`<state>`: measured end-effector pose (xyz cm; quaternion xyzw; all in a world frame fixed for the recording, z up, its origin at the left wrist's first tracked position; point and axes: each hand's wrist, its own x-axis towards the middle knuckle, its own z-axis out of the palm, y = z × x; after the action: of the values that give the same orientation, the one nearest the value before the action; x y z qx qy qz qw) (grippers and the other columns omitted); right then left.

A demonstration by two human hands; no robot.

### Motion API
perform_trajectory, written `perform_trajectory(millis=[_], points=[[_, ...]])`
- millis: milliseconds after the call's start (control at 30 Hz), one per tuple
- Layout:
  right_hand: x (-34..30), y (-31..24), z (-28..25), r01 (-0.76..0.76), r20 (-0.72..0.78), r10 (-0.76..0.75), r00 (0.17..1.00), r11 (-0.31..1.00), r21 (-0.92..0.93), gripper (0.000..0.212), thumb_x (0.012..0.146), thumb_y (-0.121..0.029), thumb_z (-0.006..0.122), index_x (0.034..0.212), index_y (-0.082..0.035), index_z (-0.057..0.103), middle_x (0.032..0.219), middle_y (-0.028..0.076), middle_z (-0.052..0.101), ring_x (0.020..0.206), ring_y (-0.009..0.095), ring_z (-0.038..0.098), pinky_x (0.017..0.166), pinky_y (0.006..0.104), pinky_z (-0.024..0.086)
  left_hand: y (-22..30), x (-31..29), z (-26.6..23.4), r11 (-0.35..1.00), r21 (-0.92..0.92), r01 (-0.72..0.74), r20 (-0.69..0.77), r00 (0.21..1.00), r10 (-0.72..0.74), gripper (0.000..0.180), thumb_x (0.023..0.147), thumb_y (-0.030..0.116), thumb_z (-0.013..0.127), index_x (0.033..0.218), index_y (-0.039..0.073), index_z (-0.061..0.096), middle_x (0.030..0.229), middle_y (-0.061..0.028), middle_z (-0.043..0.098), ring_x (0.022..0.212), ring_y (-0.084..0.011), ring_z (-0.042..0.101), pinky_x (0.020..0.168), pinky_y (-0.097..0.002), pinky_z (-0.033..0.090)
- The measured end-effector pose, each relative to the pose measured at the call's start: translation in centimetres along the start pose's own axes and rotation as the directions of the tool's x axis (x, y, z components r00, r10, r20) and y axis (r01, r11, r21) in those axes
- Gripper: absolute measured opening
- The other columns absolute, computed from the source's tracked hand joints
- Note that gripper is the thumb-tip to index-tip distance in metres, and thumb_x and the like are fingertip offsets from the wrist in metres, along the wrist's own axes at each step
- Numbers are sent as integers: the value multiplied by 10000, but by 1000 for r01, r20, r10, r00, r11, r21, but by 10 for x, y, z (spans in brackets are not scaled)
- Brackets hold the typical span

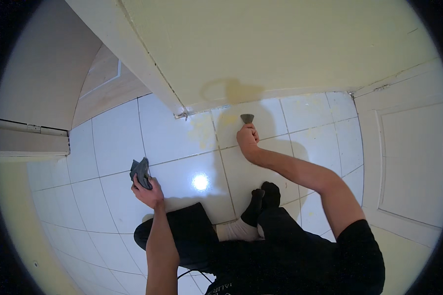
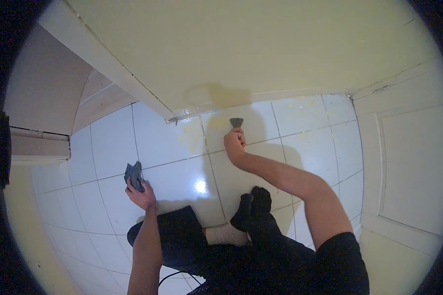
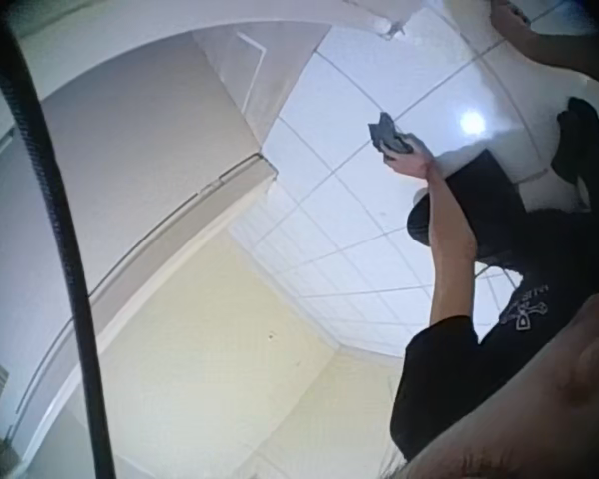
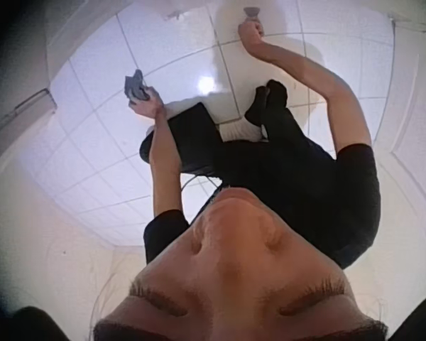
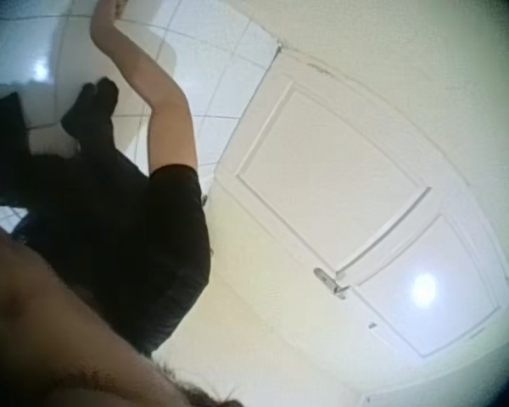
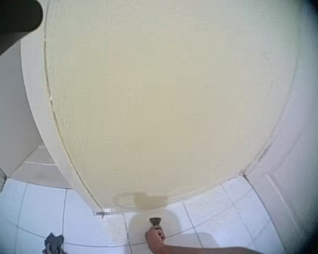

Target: The person scrapes yellow residue from tiled flooring using a putty knife and a cloth.

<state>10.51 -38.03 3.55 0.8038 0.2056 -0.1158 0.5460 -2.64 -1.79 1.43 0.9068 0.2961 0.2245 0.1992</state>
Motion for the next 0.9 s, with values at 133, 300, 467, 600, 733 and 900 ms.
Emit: perform_trajectory(millis=[133,300,467,600,733,900], points=[[-9,0,-5,214,89,-229,969,965,154,251,595,94,557,802,-10,653,728,109,529,428,79,328,358,259,174,4,1,-3,1000,5,-30,-5,1000,30,590,812,236,678,1364,88,530,1194,-244,537,1079,-441,549,929,-524,445],[1,3,14,-3,-220,45,974,982,190,307,553,113,552,799,-25,674,760,146,577,471,107,404,365,267,182,2,1,-2,1000,-14,12,4,1000,-12,589,817,241,675,1367,95,527,1201,-241,535,1087,-443,546,941,-521,439],[-1,5,9,200,-76,-202,976,979,-38,273,547,118,569,755,-24,672,718,125,571,480,131,435,360,277,185,13,0,-3,999,-29,12,16,1000,-12,580,818,242,673,1362,95,534,1203,-240,537,1083,-445,546,945,-521,437],[2,25,-20,269,-84,-256,963,932,242,190,542,103,606,658,-45,635,546,32,491,473,155,446,385,298,246,-4,0,-3,1000,3,15,-6,1000,-15,578,812,251,671,1353,96,541,1195,-242,543,1077,-448,547,932,-523,443],[-5,1,-9,319,-116,-315,942,948,18,142,652,-7,645,593,-119,582,480,7,476,429,146,456,529,377,388,4,1,-1,1000,-7,-2,-17,1000,1,582,804,261,669,1347,92,544,1189,-247,546,1071,-450,548,924,-523,444],[10,-3,-3,136,-109,-120,987,978,161,142,689,-18,640,606,-130,615,484,16,507,398,150,457,594,428,432,8,-2,3,1000,-10,4,3,1000,-4,583,802,264,669,1342,81,545,1181,-257,545,1067,-453,548,919,-528,443]])
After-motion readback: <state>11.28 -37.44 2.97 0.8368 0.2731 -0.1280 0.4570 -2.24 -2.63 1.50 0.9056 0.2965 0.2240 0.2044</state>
